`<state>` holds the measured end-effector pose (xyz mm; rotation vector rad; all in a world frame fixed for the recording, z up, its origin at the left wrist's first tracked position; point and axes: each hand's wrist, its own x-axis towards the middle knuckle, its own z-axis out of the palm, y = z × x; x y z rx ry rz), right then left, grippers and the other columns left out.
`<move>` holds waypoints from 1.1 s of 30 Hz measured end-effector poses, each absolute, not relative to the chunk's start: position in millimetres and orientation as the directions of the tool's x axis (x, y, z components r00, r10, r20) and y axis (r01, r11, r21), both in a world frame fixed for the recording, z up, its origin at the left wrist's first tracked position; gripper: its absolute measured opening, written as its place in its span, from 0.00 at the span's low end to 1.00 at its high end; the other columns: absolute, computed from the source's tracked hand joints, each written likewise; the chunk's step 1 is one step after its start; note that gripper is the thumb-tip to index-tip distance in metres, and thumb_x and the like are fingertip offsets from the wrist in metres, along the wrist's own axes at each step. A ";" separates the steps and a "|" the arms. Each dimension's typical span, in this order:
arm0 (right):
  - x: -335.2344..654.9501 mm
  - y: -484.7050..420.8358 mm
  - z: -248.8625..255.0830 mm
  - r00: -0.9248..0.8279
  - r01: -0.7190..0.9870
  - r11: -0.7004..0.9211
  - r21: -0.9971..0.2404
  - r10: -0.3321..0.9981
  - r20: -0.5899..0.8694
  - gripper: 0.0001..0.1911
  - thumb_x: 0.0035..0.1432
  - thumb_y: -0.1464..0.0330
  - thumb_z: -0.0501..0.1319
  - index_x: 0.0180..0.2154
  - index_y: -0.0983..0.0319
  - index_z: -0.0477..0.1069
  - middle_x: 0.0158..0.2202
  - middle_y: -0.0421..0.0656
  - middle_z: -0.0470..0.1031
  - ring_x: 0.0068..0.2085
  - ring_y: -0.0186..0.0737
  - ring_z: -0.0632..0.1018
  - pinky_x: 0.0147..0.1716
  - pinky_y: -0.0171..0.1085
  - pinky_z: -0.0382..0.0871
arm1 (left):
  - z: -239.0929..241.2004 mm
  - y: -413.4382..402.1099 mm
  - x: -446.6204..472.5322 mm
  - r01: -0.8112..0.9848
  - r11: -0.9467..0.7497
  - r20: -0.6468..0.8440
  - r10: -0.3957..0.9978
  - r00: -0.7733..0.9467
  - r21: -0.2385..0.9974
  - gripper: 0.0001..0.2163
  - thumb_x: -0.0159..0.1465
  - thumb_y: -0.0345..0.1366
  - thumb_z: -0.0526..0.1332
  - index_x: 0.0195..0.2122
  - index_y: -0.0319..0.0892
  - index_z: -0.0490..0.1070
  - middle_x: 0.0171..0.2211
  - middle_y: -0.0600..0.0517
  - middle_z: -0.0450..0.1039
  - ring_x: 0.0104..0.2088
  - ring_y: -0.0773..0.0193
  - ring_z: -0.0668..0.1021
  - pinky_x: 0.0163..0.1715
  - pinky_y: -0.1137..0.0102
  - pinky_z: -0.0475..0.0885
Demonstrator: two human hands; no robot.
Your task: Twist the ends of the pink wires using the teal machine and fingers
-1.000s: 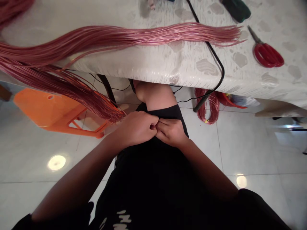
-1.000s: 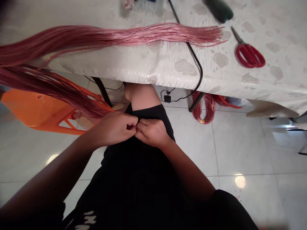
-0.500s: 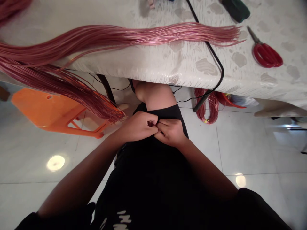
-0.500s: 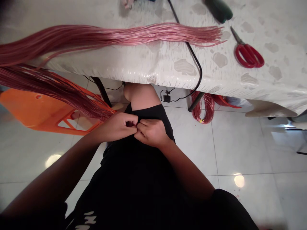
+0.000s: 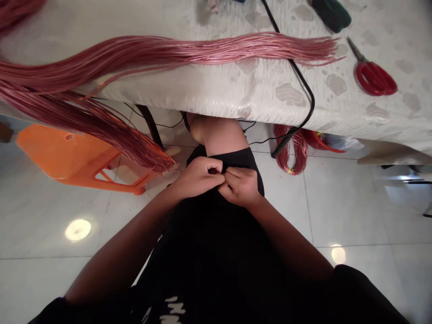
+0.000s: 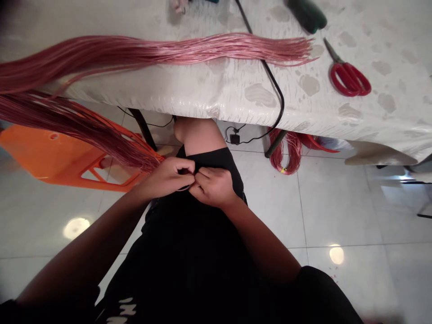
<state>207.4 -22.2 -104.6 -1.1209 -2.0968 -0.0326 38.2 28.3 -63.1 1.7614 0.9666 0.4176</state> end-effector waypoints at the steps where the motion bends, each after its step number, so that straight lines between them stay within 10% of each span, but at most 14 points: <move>1: 206.7 -22.5 -104.8 -0.331 0.728 0.611 -0.311 0.710 0.621 0.17 0.60 0.73 0.54 0.19 0.59 0.62 0.18 0.37 0.65 0.21 0.33 0.63 0.24 0.38 0.58 | -65.1 28.8 39.0 0.406 -0.128 -0.163 0.778 0.607 0.905 0.08 0.54 0.36 0.56 0.20 0.41 0.60 0.19 0.58 0.57 0.24 0.70 0.63 0.23 0.72 0.53; 14: 207.4 -24.3 -90.4 -0.280 0.664 0.540 -0.518 0.821 0.497 0.11 0.61 0.71 0.53 0.26 0.60 0.66 0.23 0.38 0.69 0.24 0.32 0.69 0.26 0.34 0.62 | -52.5 18.6 25.5 0.451 -0.133 -0.147 0.833 0.533 0.883 0.05 0.57 0.33 0.59 0.25 0.40 0.70 0.22 0.57 0.67 0.25 0.69 0.67 0.25 0.72 0.58; 33: 209.9 -18.6 -88.3 -0.454 0.670 0.601 -0.435 0.796 0.400 0.11 0.61 0.70 0.56 0.26 0.61 0.70 0.24 0.38 0.73 0.26 0.34 0.72 0.27 0.38 0.57 | -36.7 14.0 21.5 0.634 -0.484 -0.090 0.748 0.658 0.603 0.09 0.59 0.29 0.56 0.22 0.42 0.58 0.23 0.55 0.66 0.27 0.65 0.66 0.30 0.66 0.55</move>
